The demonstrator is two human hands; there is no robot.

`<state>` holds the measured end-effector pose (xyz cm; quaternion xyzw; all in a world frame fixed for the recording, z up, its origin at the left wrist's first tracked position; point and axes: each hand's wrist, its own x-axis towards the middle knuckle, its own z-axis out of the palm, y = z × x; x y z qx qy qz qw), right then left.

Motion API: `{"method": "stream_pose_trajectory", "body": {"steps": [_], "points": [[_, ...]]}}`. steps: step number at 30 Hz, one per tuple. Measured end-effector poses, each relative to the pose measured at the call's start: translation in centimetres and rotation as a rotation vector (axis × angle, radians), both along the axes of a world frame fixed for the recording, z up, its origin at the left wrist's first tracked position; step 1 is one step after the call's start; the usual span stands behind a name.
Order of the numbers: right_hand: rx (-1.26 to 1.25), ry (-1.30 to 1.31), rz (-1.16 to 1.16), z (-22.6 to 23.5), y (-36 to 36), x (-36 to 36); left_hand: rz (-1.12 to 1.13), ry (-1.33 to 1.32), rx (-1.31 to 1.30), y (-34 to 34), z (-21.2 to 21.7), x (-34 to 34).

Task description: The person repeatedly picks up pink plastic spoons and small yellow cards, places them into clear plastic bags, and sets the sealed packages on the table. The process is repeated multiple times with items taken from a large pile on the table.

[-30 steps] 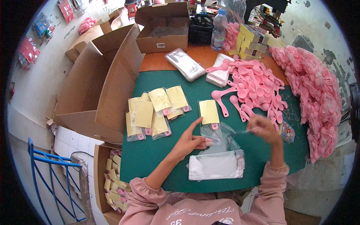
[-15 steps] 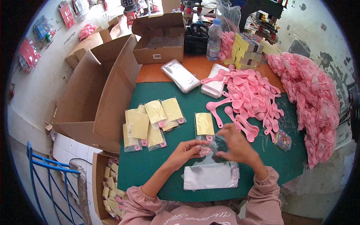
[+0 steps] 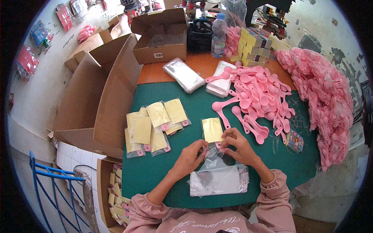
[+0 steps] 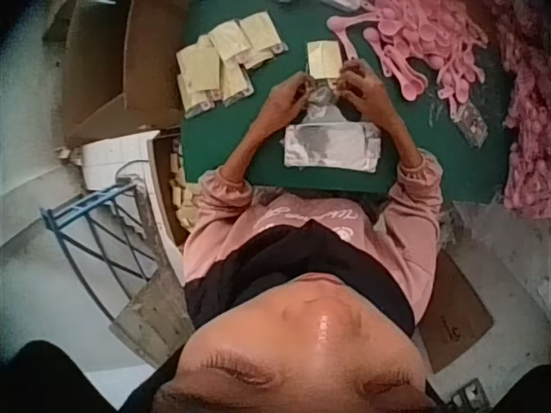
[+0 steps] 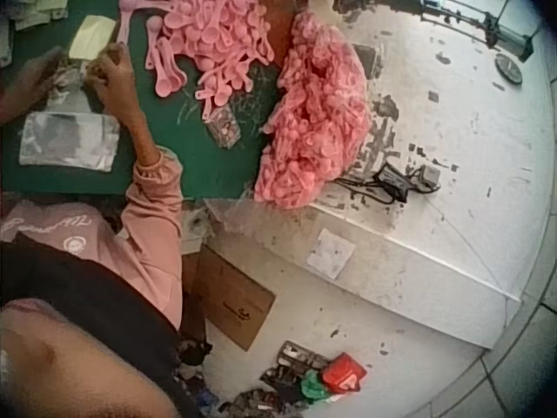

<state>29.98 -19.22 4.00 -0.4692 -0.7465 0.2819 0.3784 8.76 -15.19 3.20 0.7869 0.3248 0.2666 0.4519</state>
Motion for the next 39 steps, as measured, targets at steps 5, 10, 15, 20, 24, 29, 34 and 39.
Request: {"method": "stream_pose_trajectory", "body": {"steps": [5, 10, 15, 20, 24, 29, 34, 39], "points": [[-0.256, 0.188, -0.062, 0.0, -0.4, -0.1, 0.072, -0.04, -0.118, 0.3, -0.7, -0.1], [-0.536, 0.45, -0.099, -1.5, -0.5, -0.2, 0.134, -0.085, -0.175, 0.3, -0.7, 0.0], [-0.583, 0.575, -0.234, -1.5, -0.5, -1.3, 0.207, 0.008, -0.3, 0.4, -0.8, -0.1], [-0.537, 0.674, -0.287, -1.4, -0.3, -1.9, 0.266, -0.008, -0.265, 0.3, -1.9, -0.1], [-0.489, 0.657, -0.312, -1.4, -0.3, -2.1, 0.318, -0.179, -0.461, 0.1, -1.5, 0.3], [-0.509, 0.656, -0.282, -1.5, -0.3, -2.1, 0.284, -0.216, -0.485, 0.2, -1.9, 0.2], [-0.519, 0.646, -0.282, -1.3, -0.2, -2.1, 0.244, -0.133, -0.436, 0.1, -1.9, 0.2], [-0.551, 0.541, -0.259, -1.5, 0.1, -1.9, 0.27, -0.159, -0.341, 0.0, -1.9, -0.1]]}}
